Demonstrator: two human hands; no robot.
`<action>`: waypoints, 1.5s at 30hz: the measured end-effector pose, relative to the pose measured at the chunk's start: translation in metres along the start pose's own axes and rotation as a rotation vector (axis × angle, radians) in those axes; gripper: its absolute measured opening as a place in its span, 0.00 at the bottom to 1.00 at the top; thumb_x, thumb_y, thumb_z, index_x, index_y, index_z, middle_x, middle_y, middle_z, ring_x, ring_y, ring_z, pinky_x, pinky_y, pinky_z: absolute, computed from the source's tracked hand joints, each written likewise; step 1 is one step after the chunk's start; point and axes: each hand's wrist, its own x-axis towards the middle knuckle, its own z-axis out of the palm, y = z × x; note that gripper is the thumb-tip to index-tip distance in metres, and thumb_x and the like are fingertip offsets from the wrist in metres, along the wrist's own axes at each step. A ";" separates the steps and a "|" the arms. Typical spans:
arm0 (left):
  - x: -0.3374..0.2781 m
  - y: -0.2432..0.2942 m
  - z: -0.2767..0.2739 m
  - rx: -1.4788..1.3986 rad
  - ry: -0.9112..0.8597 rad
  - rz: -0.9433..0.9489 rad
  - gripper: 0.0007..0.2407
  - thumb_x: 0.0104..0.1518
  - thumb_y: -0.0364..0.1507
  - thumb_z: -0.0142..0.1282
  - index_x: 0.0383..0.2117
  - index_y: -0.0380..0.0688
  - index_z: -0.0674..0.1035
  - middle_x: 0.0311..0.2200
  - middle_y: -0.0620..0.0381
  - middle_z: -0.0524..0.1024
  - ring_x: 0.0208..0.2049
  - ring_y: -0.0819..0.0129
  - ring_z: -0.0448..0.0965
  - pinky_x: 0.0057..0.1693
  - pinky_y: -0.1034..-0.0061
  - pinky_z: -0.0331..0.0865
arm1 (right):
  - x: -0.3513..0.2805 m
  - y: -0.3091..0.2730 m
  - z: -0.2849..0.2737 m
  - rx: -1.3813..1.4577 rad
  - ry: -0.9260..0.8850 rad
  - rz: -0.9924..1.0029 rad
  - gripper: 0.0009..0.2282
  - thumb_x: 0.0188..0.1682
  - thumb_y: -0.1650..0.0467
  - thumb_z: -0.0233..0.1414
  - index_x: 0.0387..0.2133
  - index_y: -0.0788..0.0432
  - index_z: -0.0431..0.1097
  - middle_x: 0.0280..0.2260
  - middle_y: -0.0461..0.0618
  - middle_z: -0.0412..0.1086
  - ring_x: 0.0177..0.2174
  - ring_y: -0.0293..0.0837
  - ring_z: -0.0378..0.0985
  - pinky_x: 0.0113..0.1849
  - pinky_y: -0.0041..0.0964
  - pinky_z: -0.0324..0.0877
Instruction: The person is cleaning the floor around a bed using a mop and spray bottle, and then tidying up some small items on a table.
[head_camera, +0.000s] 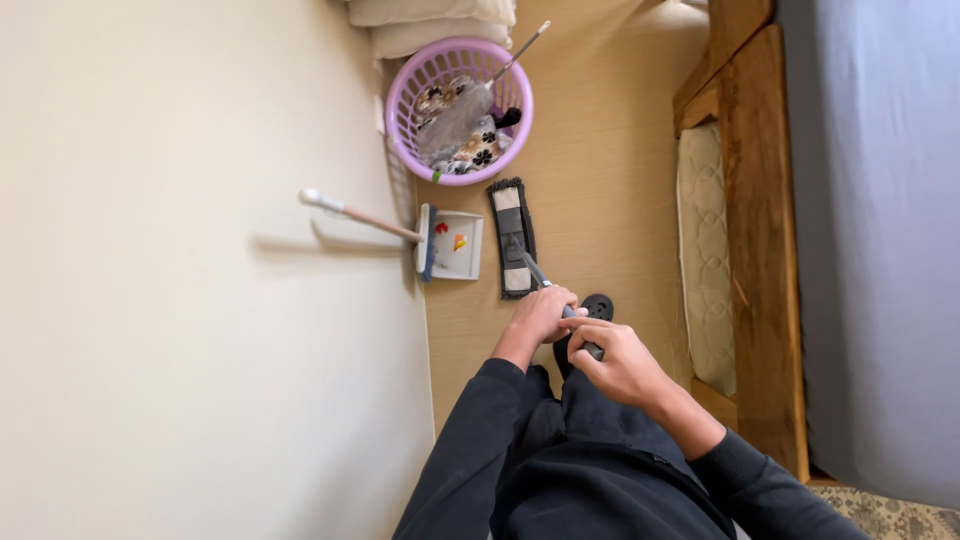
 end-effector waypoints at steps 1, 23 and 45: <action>-0.009 -0.008 0.002 -0.004 0.005 -0.008 0.07 0.53 0.35 0.64 0.26 0.47 0.81 0.32 0.52 0.79 0.40 0.50 0.79 0.42 0.60 0.72 | -0.002 -0.002 0.010 -0.002 -0.010 -0.001 0.04 0.38 0.73 0.55 0.22 0.63 0.75 0.49 0.59 0.76 0.47 0.56 0.80 0.50 0.44 0.71; -0.112 0.017 -0.053 -0.095 0.128 0.007 0.03 0.50 0.26 0.61 0.27 0.46 0.79 0.33 0.51 0.80 0.42 0.50 0.80 0.44 0.58 0.73 | -0.053 -0.096 0.052 0.198 -0.011 0.056 0.03 0.42 0.75 0.55 0.26 0.64 0.71 0.57 0.59 0.72 0.43 0.46 0.82 0.48 0.41 0.73; -0.307 0.004 -0.141 -0.469 0.247 -0.309 0.04 0.50 0.25 0.55 0.25 0.36 0.78 0.34 0.47 0.81 0.42 0.58 0.84 0.46 0.72 0.74 | -0.033 -0.220 0.139 0.097 -0.767 -0.401 0.15 0.50 0.68 0.56 0.47 0.59 0.62 0.52 0.61 0.67 0.41 0.64 0.77 0.42 0.53 0.71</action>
